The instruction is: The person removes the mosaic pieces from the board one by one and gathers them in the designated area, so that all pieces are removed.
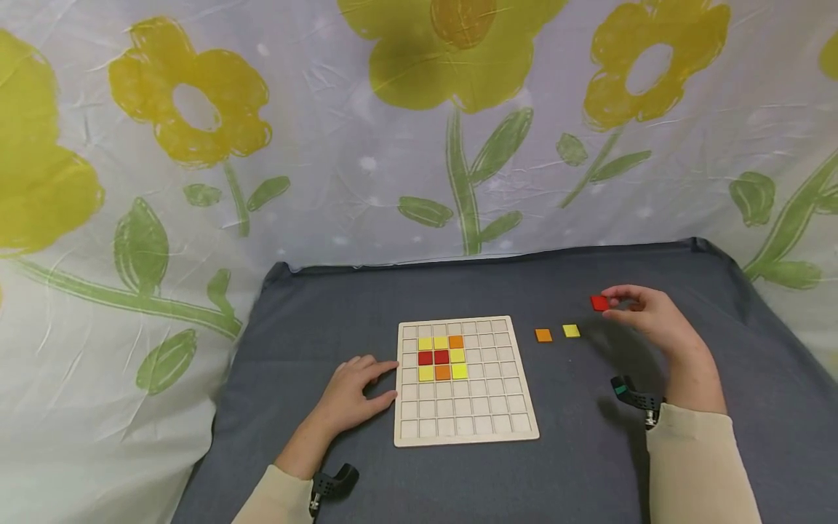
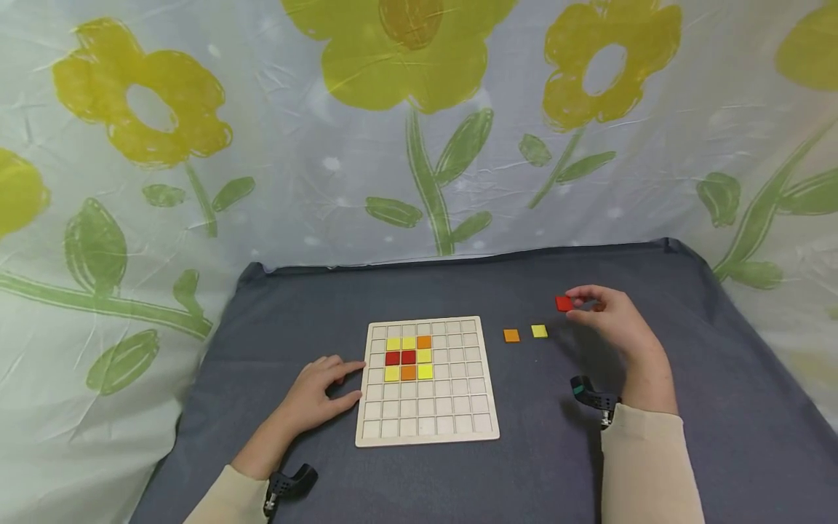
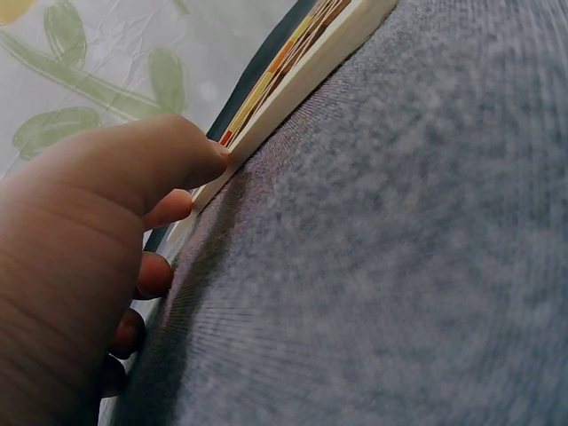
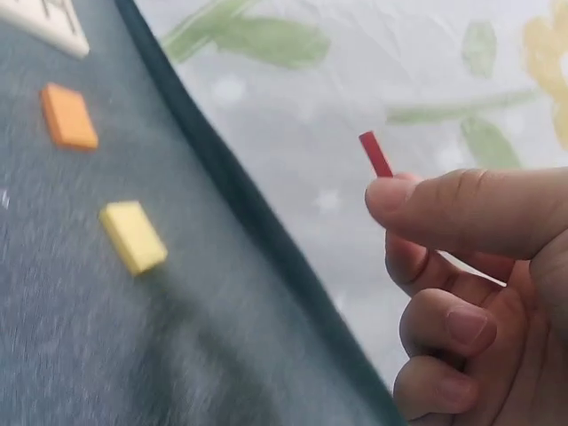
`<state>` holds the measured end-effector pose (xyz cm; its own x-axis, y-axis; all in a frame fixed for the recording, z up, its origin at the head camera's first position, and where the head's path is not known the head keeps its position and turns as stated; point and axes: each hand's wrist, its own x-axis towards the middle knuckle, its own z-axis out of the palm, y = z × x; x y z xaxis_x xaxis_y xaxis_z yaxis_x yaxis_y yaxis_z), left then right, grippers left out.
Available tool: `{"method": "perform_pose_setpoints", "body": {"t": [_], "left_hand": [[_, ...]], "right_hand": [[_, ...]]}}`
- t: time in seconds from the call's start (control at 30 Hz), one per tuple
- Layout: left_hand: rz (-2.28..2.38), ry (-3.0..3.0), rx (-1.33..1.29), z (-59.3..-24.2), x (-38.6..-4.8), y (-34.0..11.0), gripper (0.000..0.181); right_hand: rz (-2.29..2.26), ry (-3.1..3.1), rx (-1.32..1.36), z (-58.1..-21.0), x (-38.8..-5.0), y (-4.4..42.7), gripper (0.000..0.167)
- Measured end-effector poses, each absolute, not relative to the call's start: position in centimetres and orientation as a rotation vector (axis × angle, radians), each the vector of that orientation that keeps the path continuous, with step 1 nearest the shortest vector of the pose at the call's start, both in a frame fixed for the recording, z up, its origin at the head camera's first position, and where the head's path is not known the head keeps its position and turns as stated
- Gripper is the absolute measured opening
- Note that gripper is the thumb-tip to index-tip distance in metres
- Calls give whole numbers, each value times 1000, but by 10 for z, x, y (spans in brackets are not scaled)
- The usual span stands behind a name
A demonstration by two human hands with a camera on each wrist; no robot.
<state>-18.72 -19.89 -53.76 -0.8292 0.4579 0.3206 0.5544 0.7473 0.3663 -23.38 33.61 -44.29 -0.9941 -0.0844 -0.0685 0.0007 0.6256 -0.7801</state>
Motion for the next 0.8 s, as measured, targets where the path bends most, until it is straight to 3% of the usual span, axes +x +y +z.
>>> {"method": "perform_pose_setpoints", "body": {"t": [0.27, 0.8], "left_hand": [[-692, -2740, -812, -537, -186, -199, 45], [-701, -2754, -805, -533, -184, -199, 46]], "right_hand": [[-1294, 2702, -4, -467, -239, 350, 52], [-1197, 2732, -27, -494, -249, 361, 42]]}}
